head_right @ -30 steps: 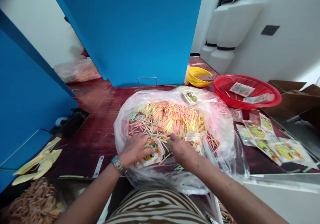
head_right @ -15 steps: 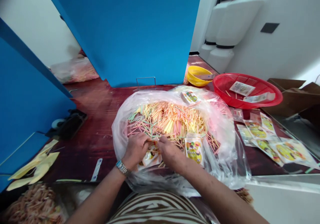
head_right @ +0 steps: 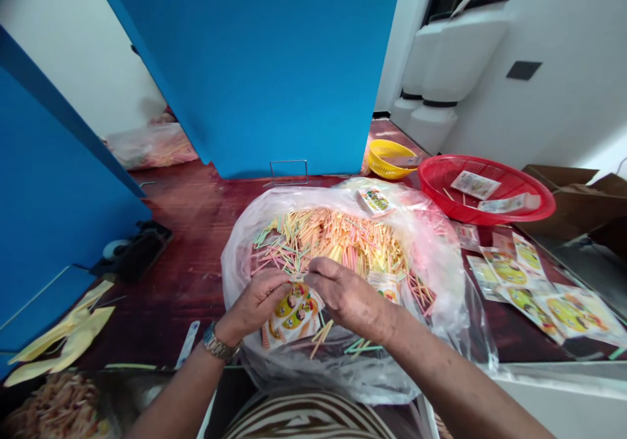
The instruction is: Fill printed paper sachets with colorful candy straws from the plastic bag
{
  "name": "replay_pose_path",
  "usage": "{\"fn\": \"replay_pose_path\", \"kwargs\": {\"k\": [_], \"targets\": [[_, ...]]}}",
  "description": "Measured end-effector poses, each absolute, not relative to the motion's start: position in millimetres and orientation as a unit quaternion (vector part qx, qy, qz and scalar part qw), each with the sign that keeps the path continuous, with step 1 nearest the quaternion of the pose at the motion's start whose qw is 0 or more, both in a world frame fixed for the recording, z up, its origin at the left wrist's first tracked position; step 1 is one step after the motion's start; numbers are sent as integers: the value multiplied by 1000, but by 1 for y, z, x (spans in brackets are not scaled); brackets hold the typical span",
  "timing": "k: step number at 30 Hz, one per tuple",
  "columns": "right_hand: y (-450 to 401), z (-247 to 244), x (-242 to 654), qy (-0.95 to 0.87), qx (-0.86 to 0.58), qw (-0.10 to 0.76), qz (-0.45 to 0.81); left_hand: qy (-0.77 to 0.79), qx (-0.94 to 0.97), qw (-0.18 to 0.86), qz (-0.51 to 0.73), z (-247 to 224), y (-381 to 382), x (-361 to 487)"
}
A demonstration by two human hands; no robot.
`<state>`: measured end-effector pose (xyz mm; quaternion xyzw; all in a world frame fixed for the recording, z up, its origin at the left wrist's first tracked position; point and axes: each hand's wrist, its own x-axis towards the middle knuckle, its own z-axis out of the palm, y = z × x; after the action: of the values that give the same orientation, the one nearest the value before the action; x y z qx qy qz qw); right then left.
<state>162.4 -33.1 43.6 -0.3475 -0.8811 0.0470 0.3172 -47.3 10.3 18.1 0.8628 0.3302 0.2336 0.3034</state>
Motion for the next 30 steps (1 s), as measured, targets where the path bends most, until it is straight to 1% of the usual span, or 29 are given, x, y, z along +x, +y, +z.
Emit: {"fn": "replay_pose_path", "kwargs": {"k": [2,4,6,8,10,12,17,19,21,23,25,27,30], "targets": [[-35,44,159,-888,-336,302,85,332,867,281,243,16,6,-46],[-38,48,157,-881,-330,307,140,323,870,272,253,12,0,-43],[-42,57,158,-876,-330,308,170,317,860,274,293,7,-4,-42],[-48,66,161,-871,-358,310,130,313,834,284,354,1,-7,-42],[-57,72,164,-851,-407,329,46,299,812,291,407,-1,-9,-41],[-65,72,164,-822,-451,348,-12,276,806,290,436,0,-11,-36],[-85,40,168,-806,-480,345,-33,217,835,269,428,8,-21,-16],[-92,22,186,-790,-507,344,-31,237,846,253,405,8,-21,-18],[-94,6,211,-774,-556,300,-38,292,854,220,370,6,-16,-29],[-84,-3,226,-754,-608,231,-90,353,859,177,325,4,-8,-44],[-59,-4,220,-760,-609,193,-121,399,862,141,278,1,-2,-55],[-18,-2,190,-817,-542,173,-91,431,865,125,224,-1,0,-59],[58,0,123,-903,-426,38,-30,461,868,120,140,-4,-5,-57]]}}
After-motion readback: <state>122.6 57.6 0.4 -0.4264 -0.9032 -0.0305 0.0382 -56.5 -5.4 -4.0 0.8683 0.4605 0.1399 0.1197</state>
